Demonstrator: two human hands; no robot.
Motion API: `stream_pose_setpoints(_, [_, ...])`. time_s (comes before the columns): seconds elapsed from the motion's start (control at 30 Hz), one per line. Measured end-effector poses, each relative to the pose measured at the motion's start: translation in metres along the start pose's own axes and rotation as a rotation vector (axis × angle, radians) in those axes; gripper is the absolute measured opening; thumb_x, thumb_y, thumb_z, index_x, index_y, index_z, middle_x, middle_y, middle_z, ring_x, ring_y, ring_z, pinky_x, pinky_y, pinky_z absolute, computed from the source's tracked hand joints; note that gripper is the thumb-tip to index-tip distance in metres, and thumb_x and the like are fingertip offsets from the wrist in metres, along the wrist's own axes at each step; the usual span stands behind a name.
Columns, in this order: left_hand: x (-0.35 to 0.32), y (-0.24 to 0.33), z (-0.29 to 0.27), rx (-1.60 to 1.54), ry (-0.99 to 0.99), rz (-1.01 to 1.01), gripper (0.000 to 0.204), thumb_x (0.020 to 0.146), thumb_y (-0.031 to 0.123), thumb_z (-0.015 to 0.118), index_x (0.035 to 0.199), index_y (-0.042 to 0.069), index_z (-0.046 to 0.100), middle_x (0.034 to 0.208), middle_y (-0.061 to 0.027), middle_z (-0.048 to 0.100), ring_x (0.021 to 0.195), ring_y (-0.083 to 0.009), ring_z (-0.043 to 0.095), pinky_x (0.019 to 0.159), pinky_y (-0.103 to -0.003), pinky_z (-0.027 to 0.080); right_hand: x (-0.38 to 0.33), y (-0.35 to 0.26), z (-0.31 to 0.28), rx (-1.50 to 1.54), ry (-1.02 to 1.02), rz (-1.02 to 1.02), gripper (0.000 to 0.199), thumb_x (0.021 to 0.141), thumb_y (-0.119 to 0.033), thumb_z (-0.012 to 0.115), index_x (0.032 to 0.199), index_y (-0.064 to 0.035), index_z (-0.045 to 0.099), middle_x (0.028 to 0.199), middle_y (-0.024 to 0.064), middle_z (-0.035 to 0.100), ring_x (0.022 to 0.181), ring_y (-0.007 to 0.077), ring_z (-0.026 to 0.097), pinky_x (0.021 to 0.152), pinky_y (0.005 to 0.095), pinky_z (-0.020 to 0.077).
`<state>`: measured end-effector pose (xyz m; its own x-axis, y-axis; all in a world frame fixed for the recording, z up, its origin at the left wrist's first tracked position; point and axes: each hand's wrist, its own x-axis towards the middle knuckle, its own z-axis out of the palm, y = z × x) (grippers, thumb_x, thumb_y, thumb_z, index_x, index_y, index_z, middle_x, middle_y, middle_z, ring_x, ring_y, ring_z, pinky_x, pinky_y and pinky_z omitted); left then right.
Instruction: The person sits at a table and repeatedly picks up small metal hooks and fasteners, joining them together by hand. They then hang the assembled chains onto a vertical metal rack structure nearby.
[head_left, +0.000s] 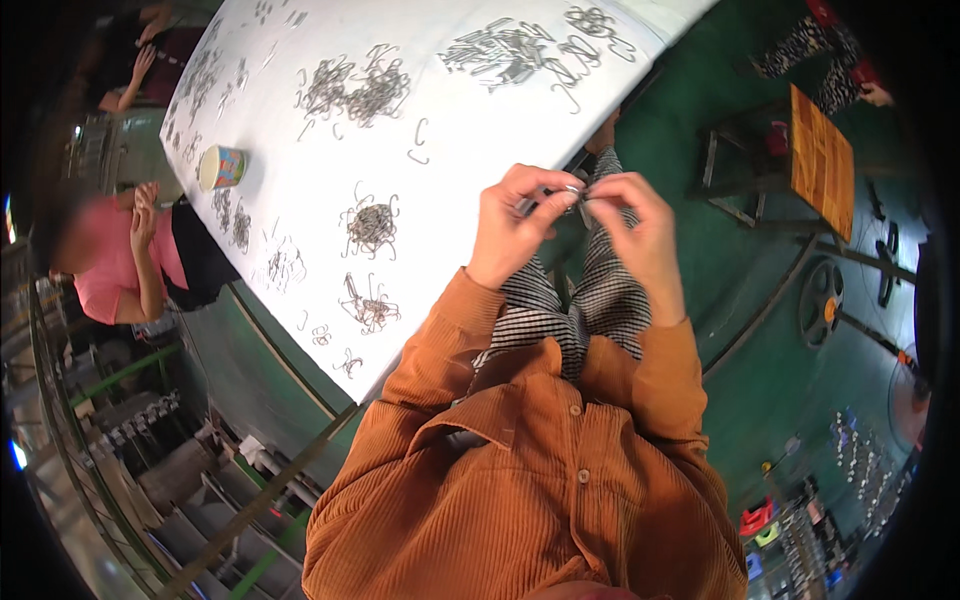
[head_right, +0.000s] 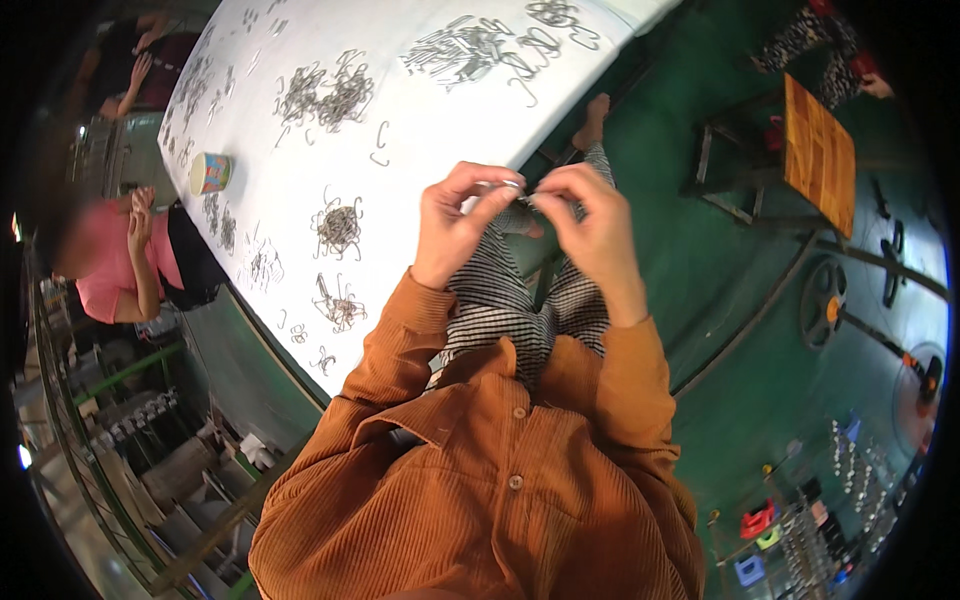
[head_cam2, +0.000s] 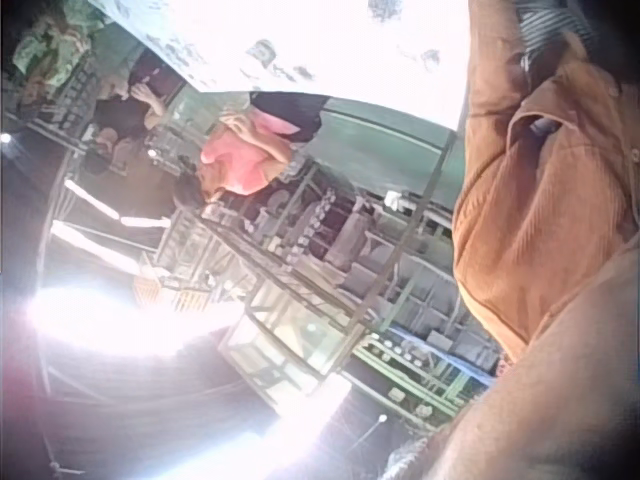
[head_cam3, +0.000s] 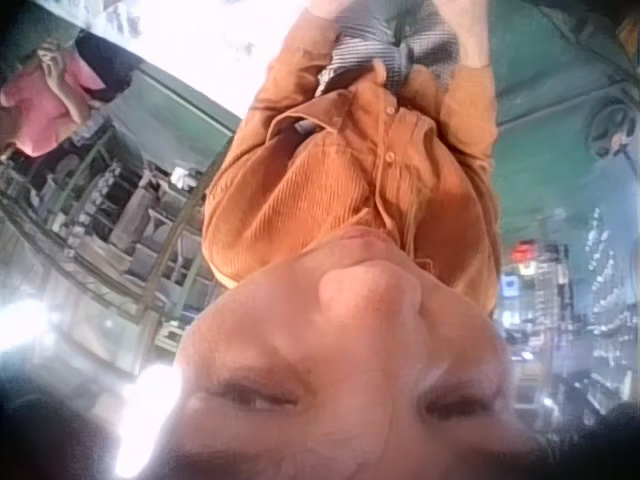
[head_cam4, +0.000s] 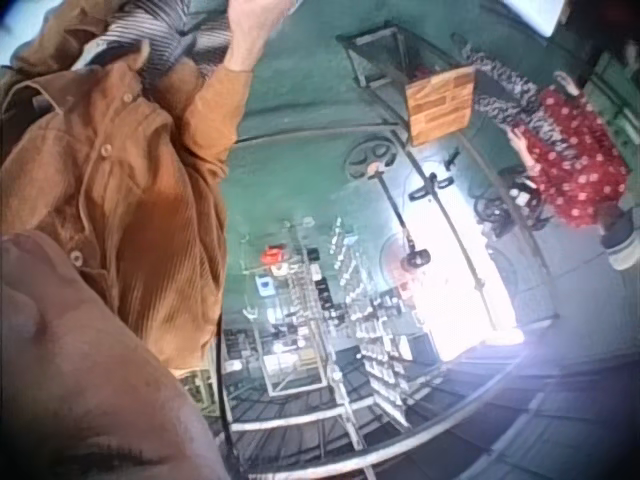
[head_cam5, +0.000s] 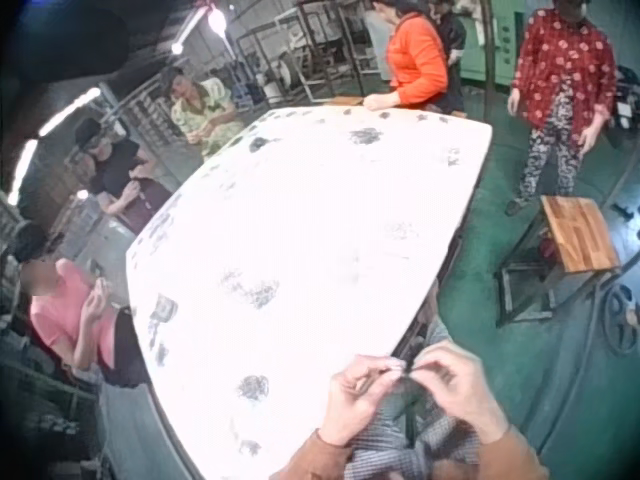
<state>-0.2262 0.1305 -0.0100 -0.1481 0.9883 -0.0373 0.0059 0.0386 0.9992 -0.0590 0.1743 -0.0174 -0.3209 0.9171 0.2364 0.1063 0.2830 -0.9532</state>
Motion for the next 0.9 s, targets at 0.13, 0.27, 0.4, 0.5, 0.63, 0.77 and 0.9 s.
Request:
stream_pose_setpoints(0.13, [0.003, -0.023, -0.005, 0.174, -0.047, 0.156, 0.014, 0.081, 0.0, 0.069, 0.094, 0.003, 0.071, 0.092, -0.0066, 0.065, 0.075, -0.0125, 0.06, 0.07, -0.026, 0.05, 0.033, -0.016, -0.002, -0.113, 0.004, -0.052, 0.004, 0.083, -0.002, 0.064, 0.086, 0.0007, 0.063, 0.083, 0.0058, 0.061, 0.072, 0.0149, 0.059, 0.066, 0.024, 0.0472])
stream_pose_setpoints(0.27, [0.003, -0.058, -0.007, 0.055, 0.003, 0.105, 0.017, 0.076, 0.0, 0.071, 0.092, 0.004, 0.07, 0.085, -0.008, 0.066, 0.068, -0.0164, 0.057, 0.066, -0.027, 0.048, 0.087, -0.027, 0.054, -0.284, -0.292, -0.205, 0.009, 0.084, -0.006, 0.06, 0.091, -0.0041, 0.063, 0.088, 0.0061, 0.061, 0.076, 0.0226, 0.061, 0.068, 0.0312, 0.0489])
stream_pose_setpoints(0.4, [0.007, -0.061, -0.012, 0.132, -0.029, 0.211, 0.017, 0.075, 0.001, 0.069, 0.091, 0.001, 0.067, 0.082, -0.0126, 0.065, 0.066, -0.0212, 0.058, 0.065, -0.029, 0.048, 0.138, 0.01, 0.135, -0.557, -0.532, -0.36, 0.017, 0.085, -0.006, 0.058, 0.102, -0.0096, 0.062, 0.1, 0.005, 0.058, 0.086, 0.0272, 0.06, 0.074, 0.0384, 0.0486])
stream_pose_setpoints(0.5, [0.003, -0.059, -0.01, 0.17, 0.025, 0.255, 0.018, 0.074, 0.006, 0.069, 0.09, -0.001, 0.065, 0.08, -0.0159, 0.064, 0.066, -0.0269, 0.06, 0.064, -0.032, 0.049, 0.155, 0.024, 0.176, -0.785, -0.627, -0.419, 0.016, 0.083, -0.003, 0.058, 0.098, -0.0083, 0.061, 0.102, 0.0069, 0.059, 0.089, 0.0275, 0.061, 0.078, 0.0394, 0.0495])
stream_pose_setpoints(0.63, [0.006, -0.061, -0.01, 0.144, 0.091, 0.271, 0.018, 0.073, 0.008, 0.069, 0.089, 0.001, 0.065, 0.077, -0.0174, 0.064, 0.072, -0.0346, 0.063, 0.065, -0.036, 0.05, 0.166, 0.015, 0.192, -0.947, -0.858, -0.189, 0.016, 0.079, 0.002, 0.058, 0.093, -0.0055, 0.059, 0.1, 0.0098, 0.06, 0.093, 0.0301, 0.062, 0.079, 0.0408, 0.0497])
stream_pose_setpoints(0.77, [0.006, -0.068, -0.02, 0.271, -0.074, 0.198, 0.018, 0.077, 0.004, 0.07, 0.093, -0.002, 0.065, 0.1, -0.011, 0.067, 0.076, -0.0198, 0.064, 0.069, -0.032, 0.052, 0.152, 0.031, 0.18, -0.89, -0.732, -0.329, 0.015, 0.08, 0.002, 0.056, 0.093, -0.0048, 0.058, 0.097, 0.0118, 0.061, 0.093, 0.0328, 0.062, 0.079, 0.0416, 0.0494])
stream_pose_setpoints(0.9, [0.006, -0.058, -0.013, 0.148, -0.043, 0.15, 0.015, 0.075, -0.002, 0.068, 0.091, 0.0, 0.066, 0.093, -0.012, 0.066, 0.072, -0.0223, 0.064, 0.067, -0.031, 0.051, 0.14, 0.025, 0.145, -0.72, -0.707, -0.275, 0.017, 0.082, -0.001, 0.056, 0.099, -0.0012, 0.058, 0.098, 0.0161, 0.063, 0.091, 0.0327, 0.062, 0.072, 0.0412, 0.0504])
